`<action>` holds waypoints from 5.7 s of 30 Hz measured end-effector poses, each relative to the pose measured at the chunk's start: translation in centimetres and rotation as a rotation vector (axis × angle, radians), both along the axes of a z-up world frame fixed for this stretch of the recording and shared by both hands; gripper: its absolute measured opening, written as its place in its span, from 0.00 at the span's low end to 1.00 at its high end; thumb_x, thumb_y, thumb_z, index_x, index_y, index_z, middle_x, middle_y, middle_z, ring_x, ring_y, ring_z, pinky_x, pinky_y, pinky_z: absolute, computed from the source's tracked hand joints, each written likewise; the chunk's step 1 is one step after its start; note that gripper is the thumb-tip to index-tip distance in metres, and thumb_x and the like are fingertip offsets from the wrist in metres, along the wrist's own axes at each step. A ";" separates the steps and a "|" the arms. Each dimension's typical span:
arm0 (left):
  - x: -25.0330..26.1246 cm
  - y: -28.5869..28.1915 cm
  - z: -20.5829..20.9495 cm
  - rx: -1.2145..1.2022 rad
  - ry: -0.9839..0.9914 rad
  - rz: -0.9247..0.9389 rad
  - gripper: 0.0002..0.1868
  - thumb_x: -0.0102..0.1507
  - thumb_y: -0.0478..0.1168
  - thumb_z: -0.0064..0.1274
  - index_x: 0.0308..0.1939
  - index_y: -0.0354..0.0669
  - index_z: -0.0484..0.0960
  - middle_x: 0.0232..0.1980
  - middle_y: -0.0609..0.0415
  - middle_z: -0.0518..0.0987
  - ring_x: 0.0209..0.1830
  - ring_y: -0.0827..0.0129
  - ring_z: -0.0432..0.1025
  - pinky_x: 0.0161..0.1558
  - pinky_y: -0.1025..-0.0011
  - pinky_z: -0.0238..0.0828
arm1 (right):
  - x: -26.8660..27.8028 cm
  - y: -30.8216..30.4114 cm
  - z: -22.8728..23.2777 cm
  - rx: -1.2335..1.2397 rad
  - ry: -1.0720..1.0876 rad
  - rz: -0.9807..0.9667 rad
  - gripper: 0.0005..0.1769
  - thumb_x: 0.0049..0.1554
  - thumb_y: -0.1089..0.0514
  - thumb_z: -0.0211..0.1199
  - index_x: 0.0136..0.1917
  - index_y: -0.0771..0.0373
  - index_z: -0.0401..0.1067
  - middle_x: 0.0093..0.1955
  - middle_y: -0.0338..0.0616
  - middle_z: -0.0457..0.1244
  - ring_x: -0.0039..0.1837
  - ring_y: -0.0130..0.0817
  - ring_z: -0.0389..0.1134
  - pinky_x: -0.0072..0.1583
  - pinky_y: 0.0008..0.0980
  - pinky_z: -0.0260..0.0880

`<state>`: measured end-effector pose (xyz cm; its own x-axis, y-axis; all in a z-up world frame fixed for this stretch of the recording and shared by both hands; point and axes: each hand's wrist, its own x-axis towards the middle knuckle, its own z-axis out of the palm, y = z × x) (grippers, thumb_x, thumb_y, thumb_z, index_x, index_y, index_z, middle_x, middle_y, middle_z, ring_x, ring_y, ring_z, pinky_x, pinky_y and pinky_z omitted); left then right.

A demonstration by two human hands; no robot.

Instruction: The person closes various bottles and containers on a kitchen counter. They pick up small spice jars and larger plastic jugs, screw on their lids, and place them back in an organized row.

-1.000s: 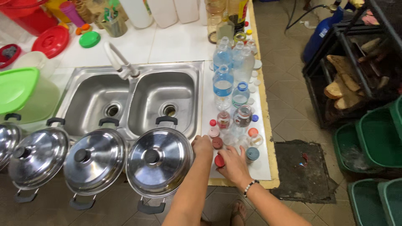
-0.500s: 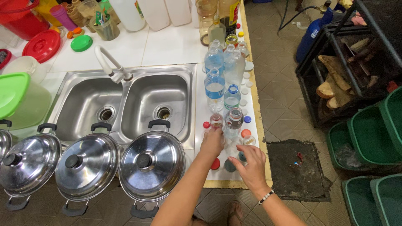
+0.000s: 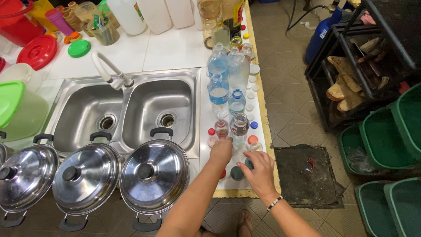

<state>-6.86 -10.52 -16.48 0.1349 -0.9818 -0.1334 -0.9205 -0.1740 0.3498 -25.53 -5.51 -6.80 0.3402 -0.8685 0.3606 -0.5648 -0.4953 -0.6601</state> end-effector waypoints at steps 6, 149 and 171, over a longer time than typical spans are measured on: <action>1.9 -0.3 5.2 0.055 0.292 0.143 0.26 0.54 0.37 0.65 0.55 0.36 0.77 0.42 0.38 0.83 0.41 0.47 0.80 0.44 0.56 0.76 | 0.5 -1.3 -0.9 0.381 -0.277 0.012 0.22 0.53 0.55 0.68 0.60 0.62 0.75 0.57 0.39 0.69 0.55 0.32 0.70 0.55 0.35 0.72; -4.9 1.2 7.2 -0.284 0.114 0.002 0.25 0.46 0.34 0.67 0.46 0.41 0.77 0.45 0.44 0.80 0.46 0.48 0.76 0.55 0.51 0.69 | -1.7 -10.1 -5.5 0.234 0.008 0.175 0.25 0.47 0.69 0.57 0.59 0.60 0.75 0.69 0.44 0.63 0.77 0.52 0.55 0.75 0.45 0.54; -0.8 2.7 14.2 -0.339 0.922 -0.294 0.31 0.62 0.44 0.63 0.66 0.32 0.76 0.52 0.42 0.80 0.46 0.65 0.76 0.45 0.63 0.76 | -2.9 -7.7 -0.9 0.981 -0.518 0.400 0.35 0.59 0.57 0.66 0.77 0.62 0.61 0.54 0.43 0.65 0.51 0.34 0.63 0.54 0.35 0.67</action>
<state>-7.68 -7.79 -2.28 -0.1319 -0.9648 0.2274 -0.2587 0.2549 0.9317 -28.47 -13.19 -7.69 0.6604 -0.7157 -0.2272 -0.0370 0.2711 -0.9618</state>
